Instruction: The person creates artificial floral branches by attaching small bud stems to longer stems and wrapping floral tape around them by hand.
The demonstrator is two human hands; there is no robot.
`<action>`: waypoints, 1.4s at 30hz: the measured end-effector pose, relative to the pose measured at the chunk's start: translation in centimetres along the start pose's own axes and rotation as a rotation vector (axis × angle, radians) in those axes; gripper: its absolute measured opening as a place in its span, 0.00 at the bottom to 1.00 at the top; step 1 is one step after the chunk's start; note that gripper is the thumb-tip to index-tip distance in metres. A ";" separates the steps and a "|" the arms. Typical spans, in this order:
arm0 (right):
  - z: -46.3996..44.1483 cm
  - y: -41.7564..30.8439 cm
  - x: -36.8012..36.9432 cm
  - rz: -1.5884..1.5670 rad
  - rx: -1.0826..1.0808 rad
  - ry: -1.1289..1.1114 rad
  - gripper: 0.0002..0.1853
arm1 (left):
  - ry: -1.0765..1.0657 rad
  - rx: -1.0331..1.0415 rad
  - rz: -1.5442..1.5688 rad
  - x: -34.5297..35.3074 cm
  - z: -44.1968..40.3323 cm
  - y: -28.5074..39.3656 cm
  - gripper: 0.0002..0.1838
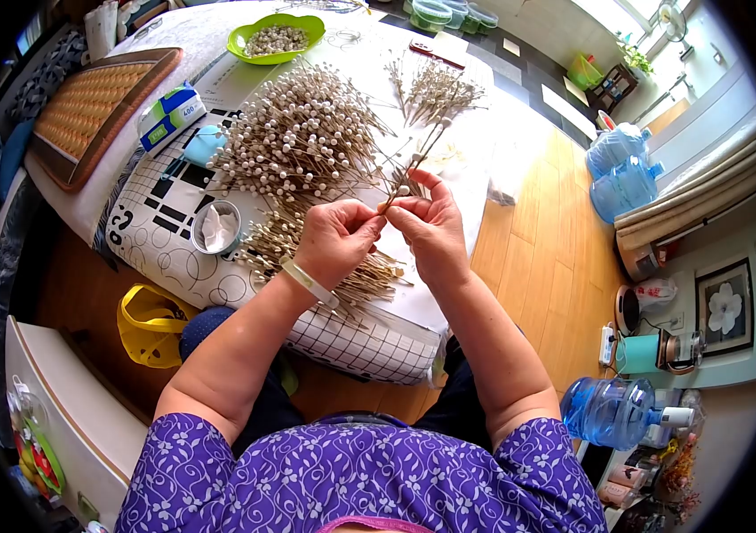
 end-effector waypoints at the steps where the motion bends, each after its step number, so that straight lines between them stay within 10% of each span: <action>1: 0.0 0.1 0.0 0.000 0.000 -0.001 0.27 | 0.001 0.000 0.000 0.0 0.0 0.0 0.05; 18: -0.1 -0.3 0.5 -0.131 -0.077 -0.120 0.27 | -0.247 -0.462 0.590 1.9 0.6 -2.5 0.10; 25: 0.0 0.1 0.3 0.047 -0.009 -0.137 0.07 | -0.187 -0.391 0.552 1.0 0.4 -2.1 0.08; 42: 0.2 1.4 0.9 0.052 0.215 -0.401 0.09 | -0.209 -0.383 0.470 -0.2 0.2 -0.5 0.07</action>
Point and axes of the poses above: each hand's wrist, its own z-axis away from the middle knuckle, its own x-axis out of the palm, y = z × x, the point moved 9 cm from there along -z, towards the middle knuckle, and after that the axes turned 9 degrees about z, right-handed, at the moved point
